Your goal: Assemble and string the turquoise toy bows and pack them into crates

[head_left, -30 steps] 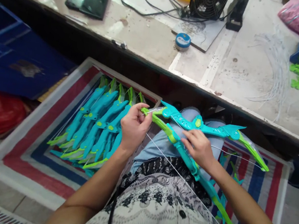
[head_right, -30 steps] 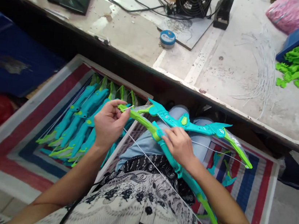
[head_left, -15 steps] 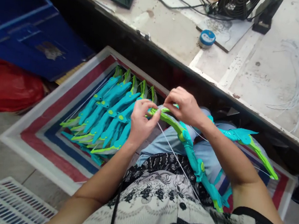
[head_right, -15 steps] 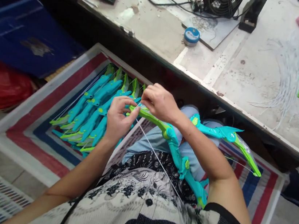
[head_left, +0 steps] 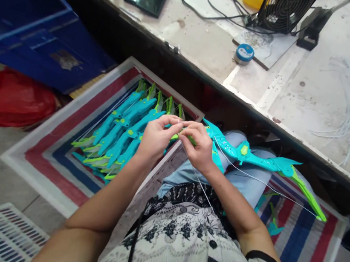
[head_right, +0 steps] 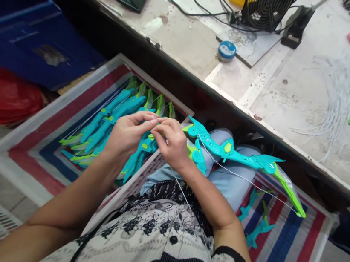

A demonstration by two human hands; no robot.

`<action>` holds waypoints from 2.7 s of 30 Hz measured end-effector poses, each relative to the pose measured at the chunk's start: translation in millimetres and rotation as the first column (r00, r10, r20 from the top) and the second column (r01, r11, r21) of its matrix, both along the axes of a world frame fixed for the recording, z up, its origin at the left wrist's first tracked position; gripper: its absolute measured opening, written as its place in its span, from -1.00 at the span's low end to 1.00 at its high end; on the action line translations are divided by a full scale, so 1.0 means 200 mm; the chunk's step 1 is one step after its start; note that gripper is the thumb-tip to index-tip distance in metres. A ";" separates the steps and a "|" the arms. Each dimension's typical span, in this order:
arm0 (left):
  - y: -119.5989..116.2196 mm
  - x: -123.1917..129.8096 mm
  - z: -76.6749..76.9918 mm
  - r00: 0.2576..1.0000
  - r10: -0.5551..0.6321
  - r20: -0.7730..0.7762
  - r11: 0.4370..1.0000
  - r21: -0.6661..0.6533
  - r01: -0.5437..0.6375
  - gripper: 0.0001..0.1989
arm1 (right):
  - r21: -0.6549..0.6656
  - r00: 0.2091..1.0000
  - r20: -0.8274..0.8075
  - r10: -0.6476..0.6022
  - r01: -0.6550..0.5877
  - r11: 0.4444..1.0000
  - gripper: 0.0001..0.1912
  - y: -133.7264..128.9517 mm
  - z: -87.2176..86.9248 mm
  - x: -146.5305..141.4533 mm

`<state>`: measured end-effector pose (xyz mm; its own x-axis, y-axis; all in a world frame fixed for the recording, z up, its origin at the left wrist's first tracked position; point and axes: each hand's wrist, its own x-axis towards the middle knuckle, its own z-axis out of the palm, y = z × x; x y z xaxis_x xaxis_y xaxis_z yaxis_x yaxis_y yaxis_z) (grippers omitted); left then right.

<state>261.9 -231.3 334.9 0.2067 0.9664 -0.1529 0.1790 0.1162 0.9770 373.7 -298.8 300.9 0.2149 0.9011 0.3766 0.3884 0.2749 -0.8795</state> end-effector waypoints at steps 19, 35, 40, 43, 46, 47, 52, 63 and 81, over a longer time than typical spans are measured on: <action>-0.04 0.01 0.10 0.982 0.043 0.185 0.959 -0.283 0.011 -0.68 | 0.025 0.998 -0.063 -0.027 0.029 0.999 -0.70 0.10 -0.05 0.02; -0.10 0.01 0.09 0.997 -0.010 0.079 0.991 -0.136 0.021 -0.75 | 0.079 0.967 0.256 -0.005 -0.015 0.997 -0.78 0.08 0.05 0.12; -0.13 -0.08 0.01 0.997 0.000 -0.073 0.997 -0.072 -0.005 -0.74 | 0.032 0.996 -0.067 0.059 -0.057 0.998 -0.82 0.04 -0.03 0.06; -0.15 -0.17 -0.04 0.990 -0.046 -0.130 0.995 -0.095 0.034 -0.69 | 0.042 0.992 -0.056 0.109 -0.107 0.993 -0.80 0.00 -0.08 0.01; -0.18 -0.26 -0.07 0.972 -0.120 -0.201 0.988 -0.122 0.096 -0.63 | 0.029 0.986 0.054 0.158 -0.160 0.987 -0.76 -0.05 -0.13 -0.03; -0.20 -0.29 -0.08 0.961 -0.145 -0.234 0.985 -0.123 0.119 -0.62 | 0.020 0.978 0.109 0.177 -0.180 0.984 -0.74 -0.06 -0.15 -0.05; -0.27 -0.42 -0.16 0.839 -0.208 -0.503 0.965 0.034 0.260 -0.63 | -0.047 0.894 0.419 0.157 -0.151 0.987 -0.63 -0.10 -0.27 -0.14; -0.18 -0.61 -0.27 0.634 -0.371 -0.678 0.878 -0.033 0.478 -0.61 | -0.200 0.692 0.722 -0.023 0.240 0.950 -0.67 -0.35 -0.29 0.39; -0.14 0.61 -0.46 0.339 -0.461 -0.820 0.837 -0.275 0.473 -0.59 | -0.513 0.567 0.802 0.189 0.491 0.705 -0.38 -0.50 -0.34 0.63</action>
